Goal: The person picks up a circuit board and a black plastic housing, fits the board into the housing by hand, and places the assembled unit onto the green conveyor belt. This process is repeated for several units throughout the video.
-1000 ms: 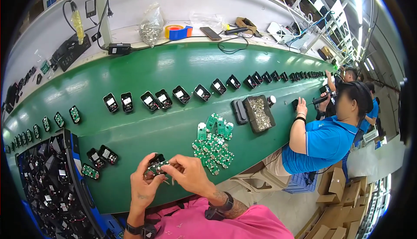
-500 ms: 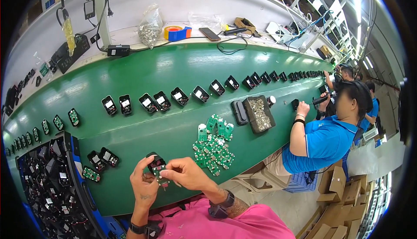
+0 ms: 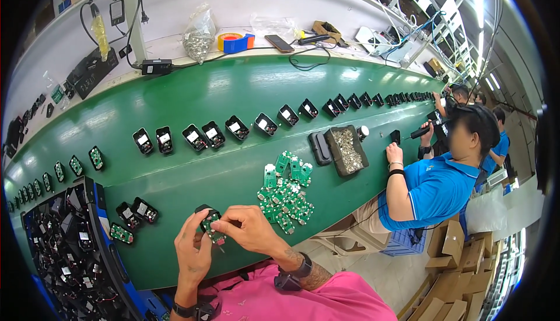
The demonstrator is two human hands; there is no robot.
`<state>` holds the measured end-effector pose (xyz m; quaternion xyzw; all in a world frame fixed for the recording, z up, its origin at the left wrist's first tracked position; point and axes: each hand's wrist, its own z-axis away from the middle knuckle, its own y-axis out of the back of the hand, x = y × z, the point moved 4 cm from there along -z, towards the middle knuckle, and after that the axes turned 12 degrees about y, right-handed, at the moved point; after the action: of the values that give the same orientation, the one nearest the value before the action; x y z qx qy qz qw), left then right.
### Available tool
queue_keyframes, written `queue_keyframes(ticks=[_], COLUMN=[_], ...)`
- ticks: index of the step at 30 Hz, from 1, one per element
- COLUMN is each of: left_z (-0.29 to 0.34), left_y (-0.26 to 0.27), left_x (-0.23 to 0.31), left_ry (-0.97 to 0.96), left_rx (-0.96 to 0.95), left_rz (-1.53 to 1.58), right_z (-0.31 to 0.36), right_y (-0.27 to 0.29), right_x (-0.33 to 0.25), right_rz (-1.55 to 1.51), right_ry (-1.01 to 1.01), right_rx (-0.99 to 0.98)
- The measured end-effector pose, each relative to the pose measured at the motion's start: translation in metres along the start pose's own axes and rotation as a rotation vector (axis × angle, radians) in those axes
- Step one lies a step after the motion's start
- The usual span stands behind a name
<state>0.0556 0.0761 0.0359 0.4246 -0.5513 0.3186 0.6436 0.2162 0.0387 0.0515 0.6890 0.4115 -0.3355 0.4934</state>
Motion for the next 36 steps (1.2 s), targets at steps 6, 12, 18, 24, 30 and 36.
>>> queue_keyframes(ticks=[6,12,18,24,30,36], left_z=[0.000,-0.009,-0.009,-0.029,-0.039,-0.116], left_y=[-0.001,-0.006,0.006,0.014,0.025,0.094], left_x=[-0.002,0.000,0.002,0.013,0.015,-0.010], left_ry=[0.309,0.351,0.315,0.266,0.215,0.232], left_rx=[-0.153,-0.185,-0.132,-0.075,-0.025,0.153], left_rz=[0.305,0.411,0.357,0.320,0.241,0.170], right_z=[0.001,0.003,-0.004,-0.021,-0.039,-0.032], right_y=[-0.001,-0.011,-0.030,-0.037,-0.049,-0.058], right_x=[-0.002,0.002,0.009,0.015,0.021,0.028], right_rz=[0.244,0.122,0.006,-0.181,-0.240,0.107], right_ry=[0.109,-0.017,-0.055,-0.052,-0.037,0.242], right_rx=[0.151,0.195,0.054,0.152,0.143,0.111])
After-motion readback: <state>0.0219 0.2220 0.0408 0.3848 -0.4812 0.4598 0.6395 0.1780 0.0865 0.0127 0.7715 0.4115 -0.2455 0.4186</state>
